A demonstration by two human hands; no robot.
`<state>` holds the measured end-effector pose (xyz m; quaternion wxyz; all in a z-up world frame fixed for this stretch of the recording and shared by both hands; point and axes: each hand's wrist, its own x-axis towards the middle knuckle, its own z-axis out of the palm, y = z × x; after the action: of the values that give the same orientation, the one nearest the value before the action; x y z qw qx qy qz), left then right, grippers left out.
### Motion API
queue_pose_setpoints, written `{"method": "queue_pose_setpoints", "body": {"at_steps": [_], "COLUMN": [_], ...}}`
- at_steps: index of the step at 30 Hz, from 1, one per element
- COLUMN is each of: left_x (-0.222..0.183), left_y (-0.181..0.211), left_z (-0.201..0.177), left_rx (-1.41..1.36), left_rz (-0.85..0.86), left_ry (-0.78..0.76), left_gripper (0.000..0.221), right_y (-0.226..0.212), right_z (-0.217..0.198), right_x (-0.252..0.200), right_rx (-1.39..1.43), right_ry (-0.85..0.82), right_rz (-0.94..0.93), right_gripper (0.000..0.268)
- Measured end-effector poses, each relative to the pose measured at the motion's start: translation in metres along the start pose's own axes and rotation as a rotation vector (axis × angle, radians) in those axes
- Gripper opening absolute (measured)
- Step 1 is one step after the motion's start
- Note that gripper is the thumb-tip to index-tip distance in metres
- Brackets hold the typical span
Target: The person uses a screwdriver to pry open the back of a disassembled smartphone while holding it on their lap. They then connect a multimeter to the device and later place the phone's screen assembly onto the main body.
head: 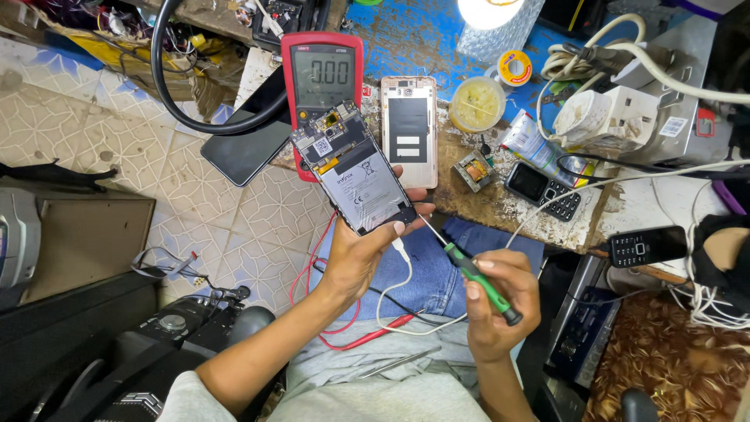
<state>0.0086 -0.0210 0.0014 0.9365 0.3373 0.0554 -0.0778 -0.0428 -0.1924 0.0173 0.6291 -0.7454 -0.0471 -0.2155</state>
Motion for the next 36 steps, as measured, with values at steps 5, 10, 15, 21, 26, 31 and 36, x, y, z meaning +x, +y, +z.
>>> {"method": "queue_pose_setpoints", "body": {"at_steps": [5, 10, 15, 21, 26, 31, 36], "left_x": [-0.0042, -0.0054, -0.0059, -0.0053, -0.0054, -0.0054, -0.0053], "left_y": [0.0006, 0.0009, 0.0036, 0.0034, 0.0036, 0.0014, 0.0008], "left_z": [0.0019, 0.0012, 0.0023, 0.0019, 0.0022, -0.0011, -0.0008], "left_rx": [-0.005, -0.045, -0.045, -0.027, -0.035, -0.026, -0.038], "left_rz": [-0.008, 0.002, -0.011, -0.02, -0.026, -0.023, -0.017], "left_ry": [0.045, 0.056, 0.038, 0.041, 0.039, 0.033, 0.035], "left_gripper": [0.07, 0.069, 0.071, 0.071, 0.071, 0.072, 0.071], "right_y": [0.001, 0.0012, 0.0002, -0.0005, -0.0003, -0.0011, -0.0019], "right_z": [0.0001, 0.0013, 0.0022, 0.0023, 0.0022, 0.0015, 0.0004], "right_x": [-0.0031, -0.0047, -0.004, -0.0023, -0.0015, -0.0008, -0.0007], "right_rx": [-0.043, -0.053, -0.087, -0.113, -0.126, -0.152, -0.154], "right_ry": [-0.07, -0.106, -0.116, -0.137, -0.143, -0.152, -0.165], "right_rz": [-0.065, -0.059, -0.046, -0.074, -0.087, -0.096, -0.094], "right_gripper": [0.015, 0.017, 0.017, 0.015, 0.015, 0.015, 0.015]}}
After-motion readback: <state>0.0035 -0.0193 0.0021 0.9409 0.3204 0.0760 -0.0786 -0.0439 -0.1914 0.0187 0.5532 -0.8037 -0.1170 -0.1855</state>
